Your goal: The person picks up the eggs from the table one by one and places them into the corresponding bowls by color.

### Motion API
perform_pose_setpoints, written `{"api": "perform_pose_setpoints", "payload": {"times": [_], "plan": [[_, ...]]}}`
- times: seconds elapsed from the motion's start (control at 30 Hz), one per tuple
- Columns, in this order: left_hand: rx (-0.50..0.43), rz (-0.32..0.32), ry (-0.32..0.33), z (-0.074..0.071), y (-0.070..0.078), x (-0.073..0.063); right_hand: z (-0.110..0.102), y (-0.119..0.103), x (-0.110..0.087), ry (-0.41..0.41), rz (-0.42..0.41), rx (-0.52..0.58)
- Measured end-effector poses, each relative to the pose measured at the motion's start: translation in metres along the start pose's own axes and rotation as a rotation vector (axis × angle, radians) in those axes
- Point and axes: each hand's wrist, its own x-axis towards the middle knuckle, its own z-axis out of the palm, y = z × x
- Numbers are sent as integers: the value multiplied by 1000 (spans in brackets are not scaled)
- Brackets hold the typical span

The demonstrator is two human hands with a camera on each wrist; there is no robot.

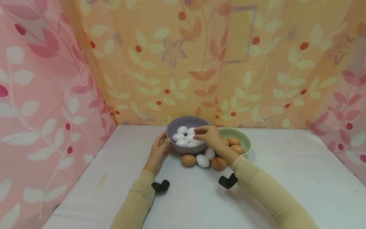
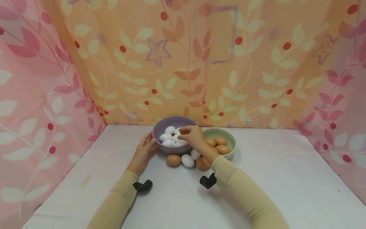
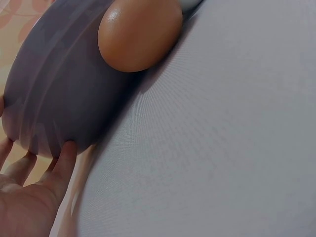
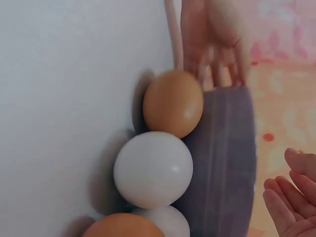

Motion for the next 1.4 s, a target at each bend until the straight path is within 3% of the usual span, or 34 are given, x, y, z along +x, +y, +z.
{"api": "perform_pose_setpoints", "payload": {"times": [0.33, 0.57, 0.87, 1.0, 1.3, 1.4], "plan": [[-5, -1, 18, 1, 2, 1, -21, 3, -45, -7, 4, 78], [-5, 8, 8, 0, 2, 1, -31, 13, -65, -21, 83, 133], [0, 11, 7, 0, 2, 0, -37, 22, -93, 62, 50, 143], [0, 7, 9, -1, 1, -1, -40, 25, -103, 27, 29, 157], [-6, -1, 14, 2, 3, 0, -41, 36, -116, 43, 90, 86], [-14, -3, 12, 3, 2, 0, -39, 40, -117, 49, 118, 114]]}}
